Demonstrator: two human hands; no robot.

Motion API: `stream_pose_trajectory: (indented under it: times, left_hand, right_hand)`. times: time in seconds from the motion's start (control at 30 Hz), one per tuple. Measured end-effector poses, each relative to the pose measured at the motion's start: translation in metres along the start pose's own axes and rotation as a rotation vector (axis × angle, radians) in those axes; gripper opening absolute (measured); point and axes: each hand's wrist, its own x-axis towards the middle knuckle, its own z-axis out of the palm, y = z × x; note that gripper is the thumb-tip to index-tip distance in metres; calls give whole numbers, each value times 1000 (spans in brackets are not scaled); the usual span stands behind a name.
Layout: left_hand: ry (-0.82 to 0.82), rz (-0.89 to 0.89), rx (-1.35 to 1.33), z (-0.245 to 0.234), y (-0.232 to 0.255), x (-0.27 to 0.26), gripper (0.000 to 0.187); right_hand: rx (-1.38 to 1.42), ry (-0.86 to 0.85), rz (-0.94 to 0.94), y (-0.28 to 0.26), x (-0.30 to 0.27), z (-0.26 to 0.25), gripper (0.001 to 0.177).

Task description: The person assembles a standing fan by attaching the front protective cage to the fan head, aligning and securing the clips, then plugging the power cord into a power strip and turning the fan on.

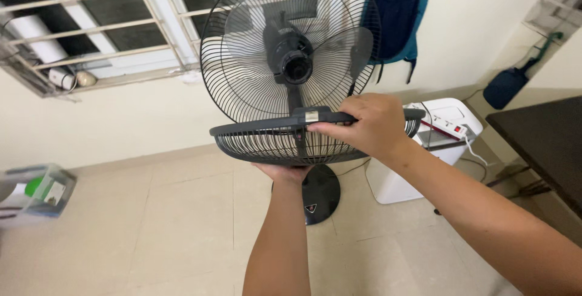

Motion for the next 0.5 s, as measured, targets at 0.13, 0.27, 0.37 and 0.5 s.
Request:
stream_pose_trajectory:
  times: [0.13,0.27,0.37,0.5]
  left_hand:
    - [-59,-14,20,-11,0,5,114]
    - [-126,-36,-13,-27,0,15,113]
    - [-219,-23,-36,-34,-1,18,113]
    - [-174,-16,-19,-23,0,14,118]
  right_hand:
    - [-54,-8,15,-9,-3,1,57]
    - [-75,15,16,-16,-6,1,55]
    - [-43,44,-14,-17,-8,1,50]
    - [-40,40,-12,-14,-2,3,51]
